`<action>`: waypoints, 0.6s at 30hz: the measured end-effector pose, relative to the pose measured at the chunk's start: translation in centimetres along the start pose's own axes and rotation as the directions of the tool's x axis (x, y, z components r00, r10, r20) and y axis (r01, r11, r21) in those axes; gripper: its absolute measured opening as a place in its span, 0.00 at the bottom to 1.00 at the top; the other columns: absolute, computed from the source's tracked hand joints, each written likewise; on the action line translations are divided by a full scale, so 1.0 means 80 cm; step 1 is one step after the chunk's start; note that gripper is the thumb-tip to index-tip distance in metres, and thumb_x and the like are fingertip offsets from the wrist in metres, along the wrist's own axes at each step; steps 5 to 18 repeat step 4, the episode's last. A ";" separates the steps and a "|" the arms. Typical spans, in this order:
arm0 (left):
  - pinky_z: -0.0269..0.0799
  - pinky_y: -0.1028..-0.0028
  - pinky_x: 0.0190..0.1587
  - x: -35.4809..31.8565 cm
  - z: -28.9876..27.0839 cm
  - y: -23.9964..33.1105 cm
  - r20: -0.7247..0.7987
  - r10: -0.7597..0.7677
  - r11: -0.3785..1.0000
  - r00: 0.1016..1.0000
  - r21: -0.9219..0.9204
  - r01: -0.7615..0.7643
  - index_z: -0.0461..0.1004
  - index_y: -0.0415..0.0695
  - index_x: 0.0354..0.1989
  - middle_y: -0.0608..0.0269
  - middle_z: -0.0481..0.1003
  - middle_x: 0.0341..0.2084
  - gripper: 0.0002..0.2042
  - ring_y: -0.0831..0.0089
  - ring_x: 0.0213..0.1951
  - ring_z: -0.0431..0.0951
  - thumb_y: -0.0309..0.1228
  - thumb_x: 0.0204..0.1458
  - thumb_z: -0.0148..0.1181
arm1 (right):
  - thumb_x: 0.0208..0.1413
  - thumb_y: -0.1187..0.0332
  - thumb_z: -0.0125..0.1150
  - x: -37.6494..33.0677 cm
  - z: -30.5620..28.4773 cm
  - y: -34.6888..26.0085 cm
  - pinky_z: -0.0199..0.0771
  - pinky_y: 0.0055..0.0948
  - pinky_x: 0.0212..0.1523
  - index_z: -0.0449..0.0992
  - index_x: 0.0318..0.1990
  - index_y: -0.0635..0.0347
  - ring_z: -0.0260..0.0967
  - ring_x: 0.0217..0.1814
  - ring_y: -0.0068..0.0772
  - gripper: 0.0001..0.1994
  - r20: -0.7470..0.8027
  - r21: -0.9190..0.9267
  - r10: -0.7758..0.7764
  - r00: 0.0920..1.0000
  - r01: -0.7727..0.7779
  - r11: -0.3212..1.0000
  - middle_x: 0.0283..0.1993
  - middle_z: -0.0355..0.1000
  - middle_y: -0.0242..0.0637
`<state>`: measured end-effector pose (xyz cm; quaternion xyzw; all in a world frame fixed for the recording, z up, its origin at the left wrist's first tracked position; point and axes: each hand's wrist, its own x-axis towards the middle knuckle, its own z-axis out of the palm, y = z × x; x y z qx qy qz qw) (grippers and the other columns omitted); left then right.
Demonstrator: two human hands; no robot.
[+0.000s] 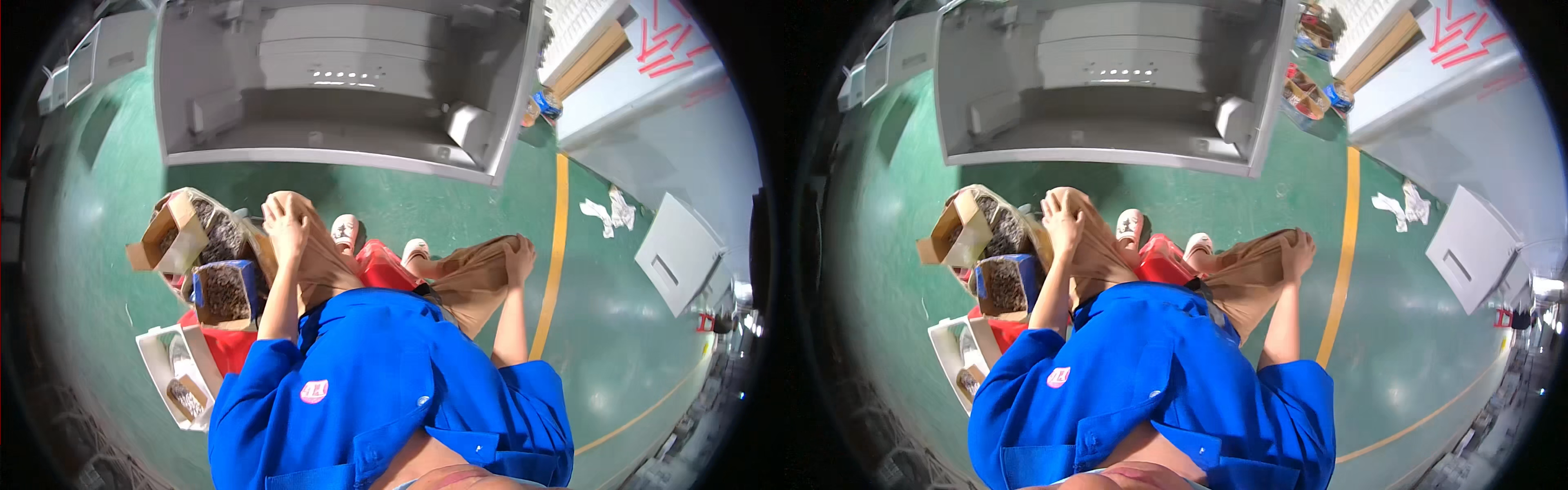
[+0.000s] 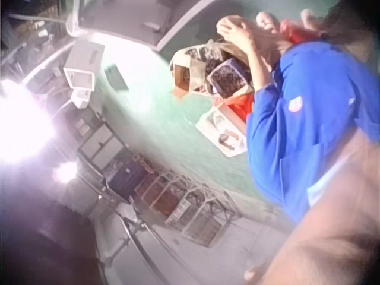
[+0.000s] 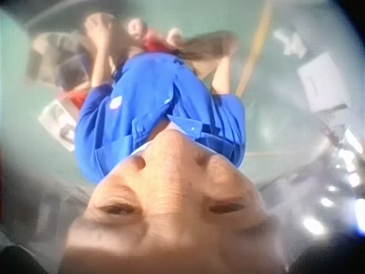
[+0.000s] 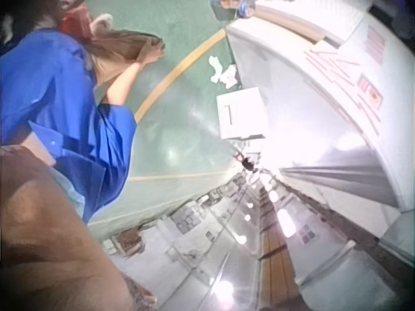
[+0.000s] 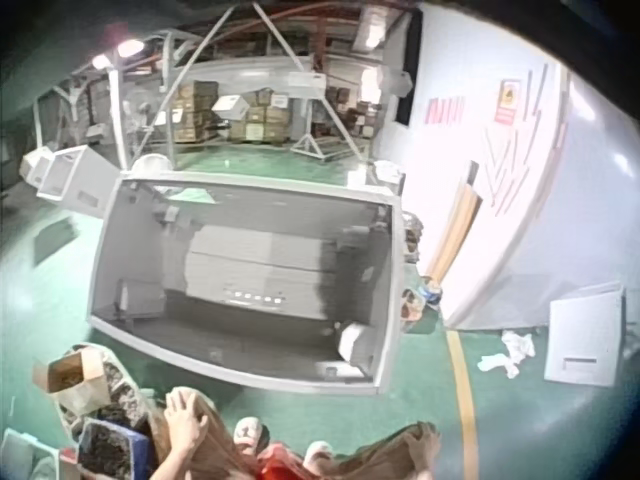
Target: Inspecting and manipulating large white metal electronic housing components on a fabrication floor.
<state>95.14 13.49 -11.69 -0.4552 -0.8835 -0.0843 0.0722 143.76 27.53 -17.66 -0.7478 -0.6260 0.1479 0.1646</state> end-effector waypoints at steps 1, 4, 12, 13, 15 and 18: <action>0.57 0.52 0.54 0.001 -0.007 0.004 0.024 0.006 0.999 1.000 -0.034 -0.005 0.62 0.48 0.56 0.42 0.51 0.59 0.31 0.46 0.60 0.50 0.40 0.41 0.60 | 0.41 0.57 0.62 -0.002 -0.004 -0.003 0.61 0.44 0.55 0.69 0.51 0.45 0.54 0.60 0.45 0.25 -0.009 -0.009 0.017 1.000 -0.017 1.000 0.58 0.60 0.38; 0.54 0.52 0.57 0.000 0.000 -0.003 0.072 -0.038 0.998 0.997 -0.046 0.042 0.60 0.48 0.57 0.43 0.45 0.62 0.33 0.48 0.64 0.43 0.41 0.40 0.62 | 0.41 0.56 0.61 0.001 -0.007 -0.009 0.59 0.41 0.58 0.68 0.52 0.50 0.53 0.61 0.43 0.27 0.042 0.018 0.050 0.998 -0.050 0.999 0.58 0.60 0.37; 0.54 0.52 0.57 0.000 0.000 -0.003 0.072 -0.038 0.998 0.997 -0.046 0.042 0.60 0.48 0.57 0.43 0.45 0.62 0.33 0.48 0.64 0.43 0.41 0.40 0.62 | 0.41 0.56 0.61 0.001 -0.007 -0.009 0.59 0.41 0.58 0.68 0.52 0.50 0.53 0.61 0.43 0.27 0.042 0.018 0.050 0.998 -0.050 0.999 0.58 0.60 0.37; 0.54 0.52 0.57 0.000 0.000 -0.003 0.072 -0.038 0.998 0.997 -0.046 0.042 0.60 0.48 0.57 0.43 0.45 0.62 0.33 0.48 0.64 0.43 0.41 0.40 0.62 | 0.41 0.56 0.61 0.001 -0.007 -0.009 0.59 0.41 0.58 0.68 0.52 0.50 0.53 0.61 0.43 0.27 0.042 0.018 0.050 0.998 -0.050 0.999 0.58 0.60 0.37; 0.54 0.52 0.57 0.000 0.000 -0.003 0.072 -0.038 0.998 0.997 -0.046 0.042 0.60 0.48 0.57 0.43 0.45 0.62 0.33 0.48 0.64 0.43 0.41 0.40 0.62 | 0.41 0.56 0.61 0.001 -0.007 -0.009 0.59 0.41 0.58 0.68 0.52 0.50 0.53 0.61 0.43 0.27 0.042 0.018 0.050 0.998 -0.050 0.999 0.58 0.60 0.37; 0.54 0.52 0.57 0.000 0.000 -0.003 0.072 -0.038 0.998 0.997 -0.046 0.042 0.60 0.48 0.57 0.43 0.45 0.62 0.33 0.48 0.64 0.43 0.41 0.40 0.62 | 0.41 0.56 0.61 0.001 -0.007 -0.009 0.59 0.41 0.58 0.68 0.52 0.50 0.53 0.61 0.43 0.27 0.042 0.018 0.050 0.998 -0.050 0.999 0.58 0.60 0.37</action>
